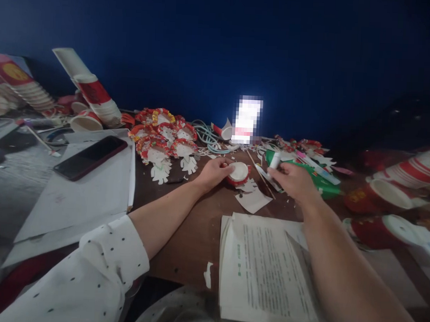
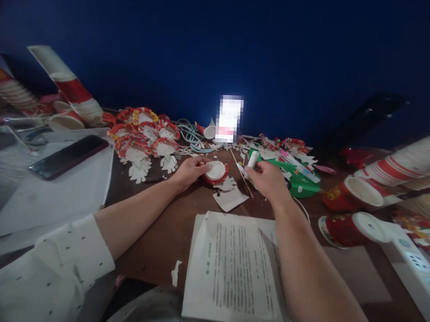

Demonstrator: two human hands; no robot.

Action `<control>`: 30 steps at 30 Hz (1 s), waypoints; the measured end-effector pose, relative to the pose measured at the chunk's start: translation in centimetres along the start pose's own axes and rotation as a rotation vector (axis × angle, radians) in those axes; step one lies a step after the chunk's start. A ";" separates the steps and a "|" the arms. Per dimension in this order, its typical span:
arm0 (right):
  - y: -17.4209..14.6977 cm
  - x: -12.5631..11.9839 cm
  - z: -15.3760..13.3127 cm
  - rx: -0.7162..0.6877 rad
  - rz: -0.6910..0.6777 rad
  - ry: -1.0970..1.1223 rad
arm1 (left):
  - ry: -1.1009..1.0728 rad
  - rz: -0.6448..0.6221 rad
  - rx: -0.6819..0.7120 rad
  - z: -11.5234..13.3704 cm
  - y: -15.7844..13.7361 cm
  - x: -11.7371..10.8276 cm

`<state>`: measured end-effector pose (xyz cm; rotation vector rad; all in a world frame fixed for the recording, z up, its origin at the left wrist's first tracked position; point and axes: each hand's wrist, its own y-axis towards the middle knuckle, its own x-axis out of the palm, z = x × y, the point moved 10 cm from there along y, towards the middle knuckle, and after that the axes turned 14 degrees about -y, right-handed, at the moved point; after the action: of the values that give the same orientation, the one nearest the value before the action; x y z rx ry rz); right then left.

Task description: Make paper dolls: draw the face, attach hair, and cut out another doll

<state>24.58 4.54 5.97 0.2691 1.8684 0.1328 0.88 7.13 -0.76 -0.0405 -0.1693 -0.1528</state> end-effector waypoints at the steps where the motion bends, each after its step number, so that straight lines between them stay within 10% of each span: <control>1: 0.0 0.6 0.1 -0.017 -0.034 -0.061 | -0.014 0.001 0.006 0.1 0.0 0.0; 11: -1.1 0.3 -2.3 -0.066 0.016 0.049 | -0.178 0.108 0.097 0.6 0.6 -1.4; 22: -2.4 0.2 -4.5 -0.031 0.057 0.449 | 0.449 0.260 0.198 3.0 -0.4 -2.3; 26: -2.3 -0.4 -4.1 -0.016 0.111 0.488 | 0.710 0.347 0.491 6.5 -2.7 -1.2; 30: -2.1 -0.5 -3.6 -0.003 0.138 0.513 | 0.968 0.067 0.582 6.7 -4.8 3.5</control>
<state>21.05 2.52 7.08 0.3884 2.3570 0.3233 2.49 2.20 6.56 0.6012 0.7570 -0.0396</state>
